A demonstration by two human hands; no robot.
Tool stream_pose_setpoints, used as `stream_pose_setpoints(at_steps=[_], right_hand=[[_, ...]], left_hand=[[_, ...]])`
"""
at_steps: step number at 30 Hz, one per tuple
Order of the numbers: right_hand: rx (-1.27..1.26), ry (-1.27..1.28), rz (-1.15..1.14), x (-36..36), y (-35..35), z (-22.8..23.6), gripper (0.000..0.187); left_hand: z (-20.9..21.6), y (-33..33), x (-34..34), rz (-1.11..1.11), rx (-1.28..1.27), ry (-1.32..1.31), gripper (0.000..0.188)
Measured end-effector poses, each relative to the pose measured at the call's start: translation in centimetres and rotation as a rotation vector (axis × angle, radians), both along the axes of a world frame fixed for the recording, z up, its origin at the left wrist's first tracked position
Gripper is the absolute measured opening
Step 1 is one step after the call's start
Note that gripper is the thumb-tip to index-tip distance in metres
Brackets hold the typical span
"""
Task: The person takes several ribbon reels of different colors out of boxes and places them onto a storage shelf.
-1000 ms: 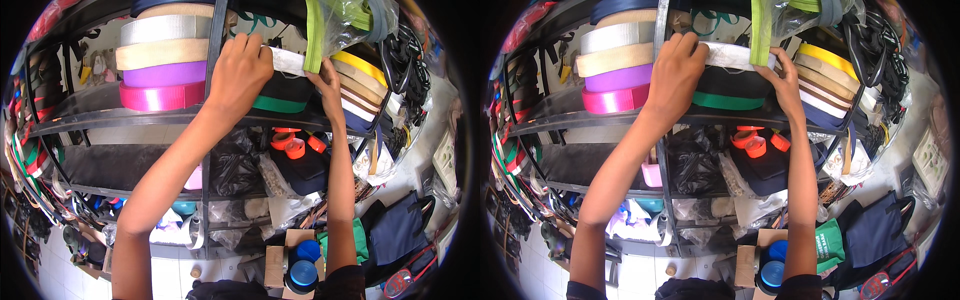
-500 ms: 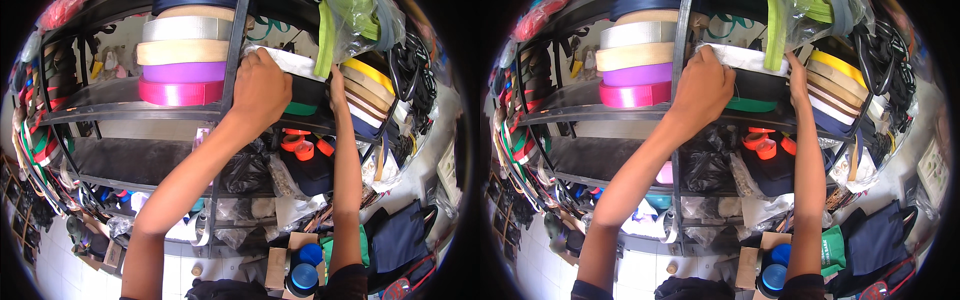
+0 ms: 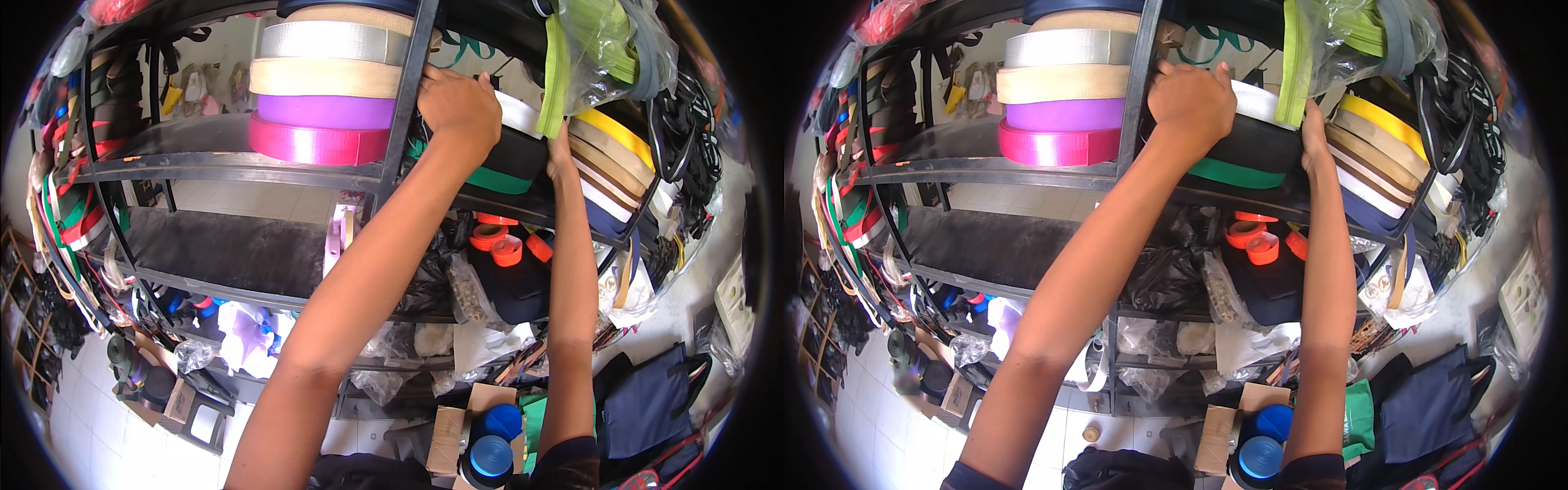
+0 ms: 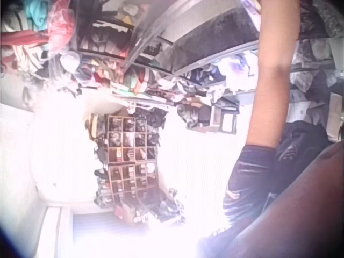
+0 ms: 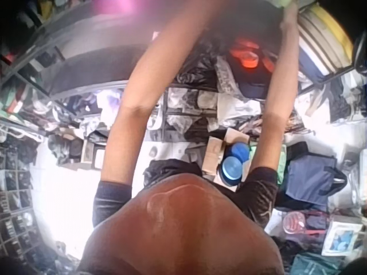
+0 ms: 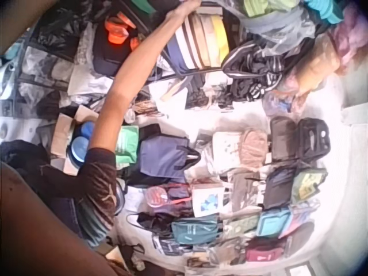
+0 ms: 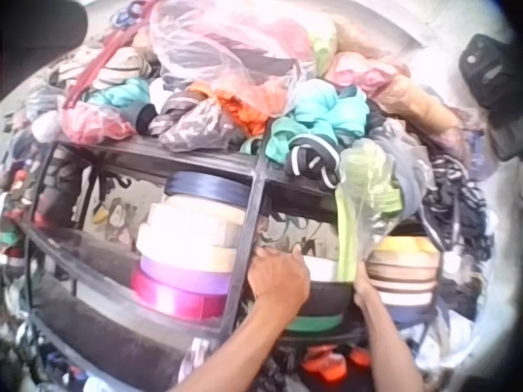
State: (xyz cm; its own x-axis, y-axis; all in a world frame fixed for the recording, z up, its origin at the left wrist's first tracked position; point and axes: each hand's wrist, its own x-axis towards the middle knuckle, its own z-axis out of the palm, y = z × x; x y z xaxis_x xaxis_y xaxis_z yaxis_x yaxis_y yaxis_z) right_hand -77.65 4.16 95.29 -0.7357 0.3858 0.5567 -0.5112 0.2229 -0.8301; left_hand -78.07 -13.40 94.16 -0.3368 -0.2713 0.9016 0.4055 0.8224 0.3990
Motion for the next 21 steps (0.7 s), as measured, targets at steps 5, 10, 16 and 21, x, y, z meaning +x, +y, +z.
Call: stream_pose_setpoints(at_steps=[5,10,16,21], right_hand=[[0.073,-0.009,0.014,-0.7,1.0,-0.1,0.053],[0.126,0.023,0.041,-0.4,0.9,-0.1,0.054],[0.236,0.110,0.028,-0.8,1.2,-0.3,0.055],[0.319,0.162,0.003,-0.7,1.8,-0.4,0.050]], left_hand=[[0.4,0.5,1.0,-0.095,0.025,-0.133,0.065],[-0.7,0.9,1.3,0.067,0.013,0.004,0.071],[0.1,-0.5,3.5,0.076,-0.166,-0.049,0.079],[-1.5,0.2,5.0,0.090,-0.076,0.220,0.070]])
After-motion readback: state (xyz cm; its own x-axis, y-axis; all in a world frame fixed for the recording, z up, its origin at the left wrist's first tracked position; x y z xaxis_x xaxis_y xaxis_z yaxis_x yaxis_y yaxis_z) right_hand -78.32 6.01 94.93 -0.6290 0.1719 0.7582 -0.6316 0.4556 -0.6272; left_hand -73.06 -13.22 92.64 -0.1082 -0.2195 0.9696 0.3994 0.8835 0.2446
